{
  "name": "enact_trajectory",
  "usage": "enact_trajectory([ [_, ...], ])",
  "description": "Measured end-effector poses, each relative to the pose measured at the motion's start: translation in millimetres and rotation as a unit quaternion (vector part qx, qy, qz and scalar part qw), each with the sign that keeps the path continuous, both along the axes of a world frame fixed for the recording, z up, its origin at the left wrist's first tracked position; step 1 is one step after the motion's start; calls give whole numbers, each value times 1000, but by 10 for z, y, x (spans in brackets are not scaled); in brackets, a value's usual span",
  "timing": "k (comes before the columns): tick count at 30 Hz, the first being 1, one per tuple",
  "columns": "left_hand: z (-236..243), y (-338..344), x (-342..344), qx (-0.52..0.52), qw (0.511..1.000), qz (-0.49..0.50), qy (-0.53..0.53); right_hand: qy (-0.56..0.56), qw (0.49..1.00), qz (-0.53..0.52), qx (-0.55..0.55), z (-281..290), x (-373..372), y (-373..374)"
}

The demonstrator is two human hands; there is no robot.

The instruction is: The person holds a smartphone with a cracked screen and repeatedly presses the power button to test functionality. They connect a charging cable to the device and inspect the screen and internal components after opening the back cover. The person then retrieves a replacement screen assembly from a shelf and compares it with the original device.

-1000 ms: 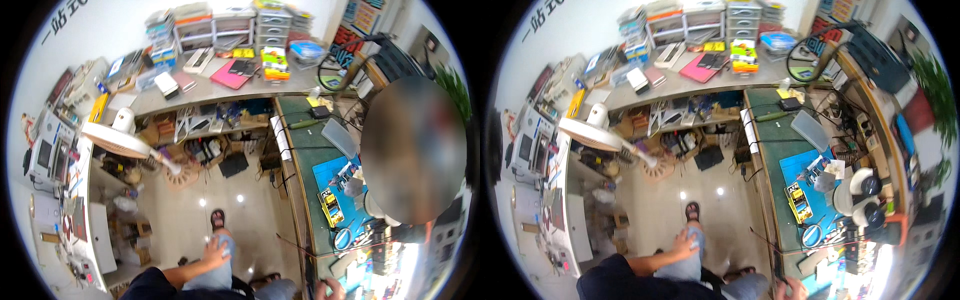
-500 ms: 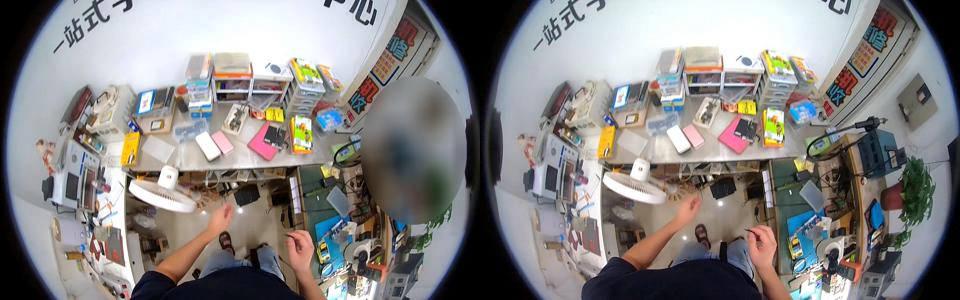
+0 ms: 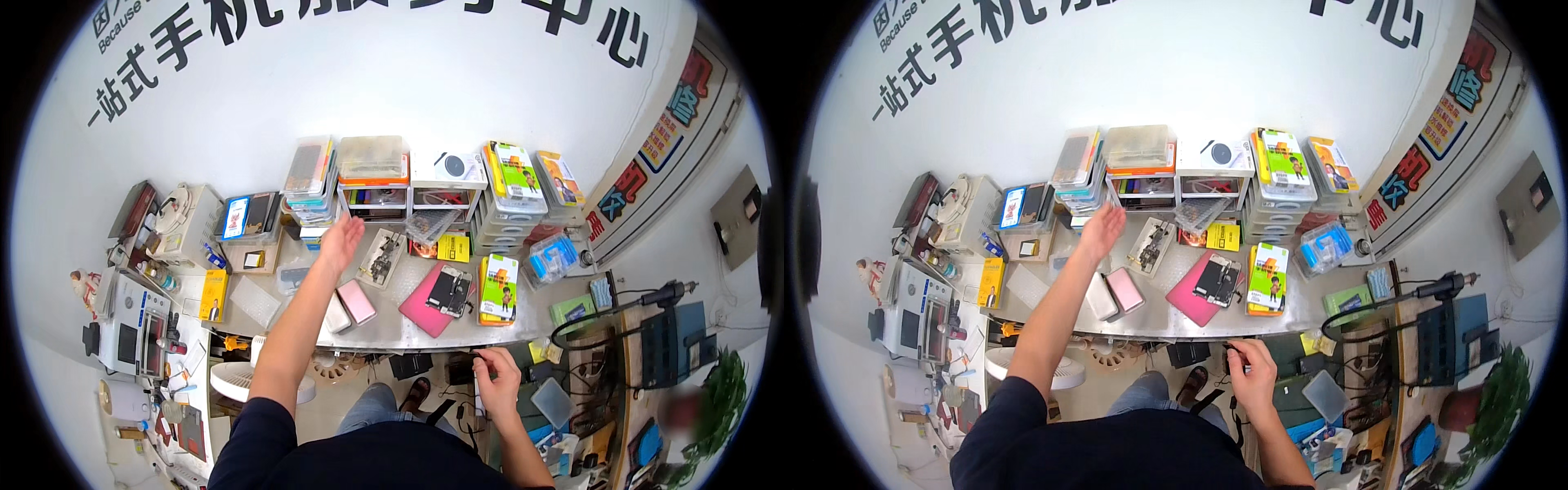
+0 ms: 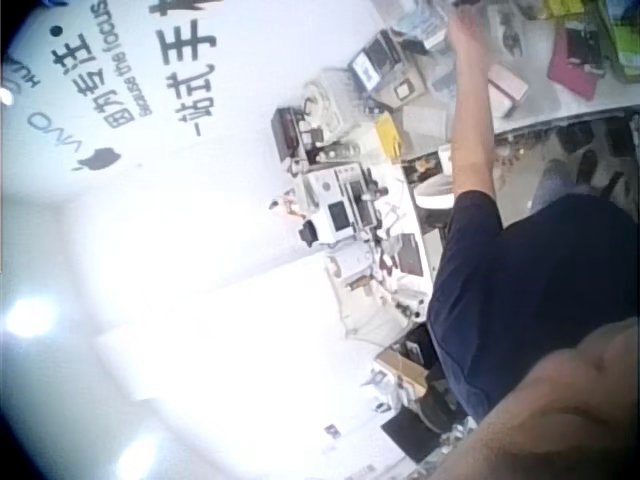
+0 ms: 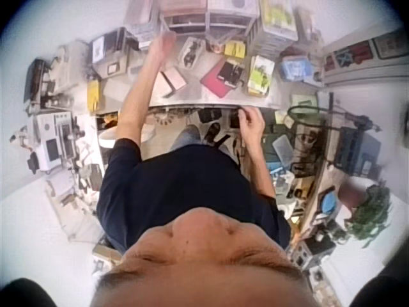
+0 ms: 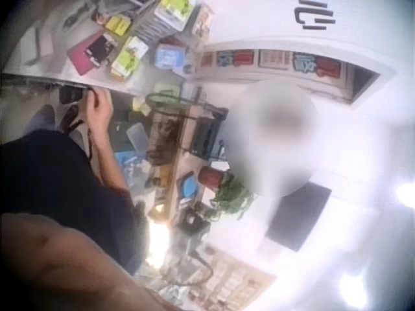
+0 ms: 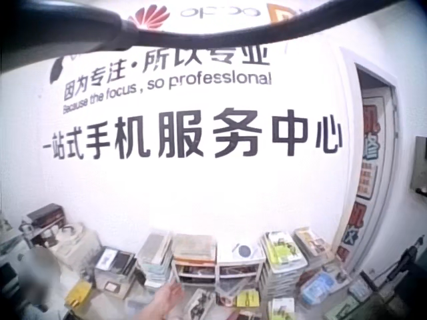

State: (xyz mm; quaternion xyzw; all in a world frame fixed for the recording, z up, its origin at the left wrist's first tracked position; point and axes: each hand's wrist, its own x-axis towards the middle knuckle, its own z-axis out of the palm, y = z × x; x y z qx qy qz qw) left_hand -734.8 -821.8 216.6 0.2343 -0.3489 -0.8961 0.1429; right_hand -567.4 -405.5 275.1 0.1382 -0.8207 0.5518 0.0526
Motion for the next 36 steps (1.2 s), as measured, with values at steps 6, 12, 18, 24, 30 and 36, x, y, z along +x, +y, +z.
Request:
enact_trajectory([
  [6,322,-127,-1349,98,991,74,-50,2,999,-11,41,36,-483,-32],
  [12,335,-125,-1954,102,966,172,-163,-41,997,-29,66,-148,-597,-59],
  [18,264,-254,-1892,139,972,129,-141,-41,997,4,68,-47,-1008,-468],
  [24,583,-294,-1663,112,982,44,-144,46,991,72,107,266,-1656,-935],
  [30,1143,-588,-1573,49,998,-29,-29,27,995,93,26,427,-2754,-1818],
  [36,1592,-773,-1590,-16,997,-79,0,-24,993,106,-38,541,-3686,-2888],
])
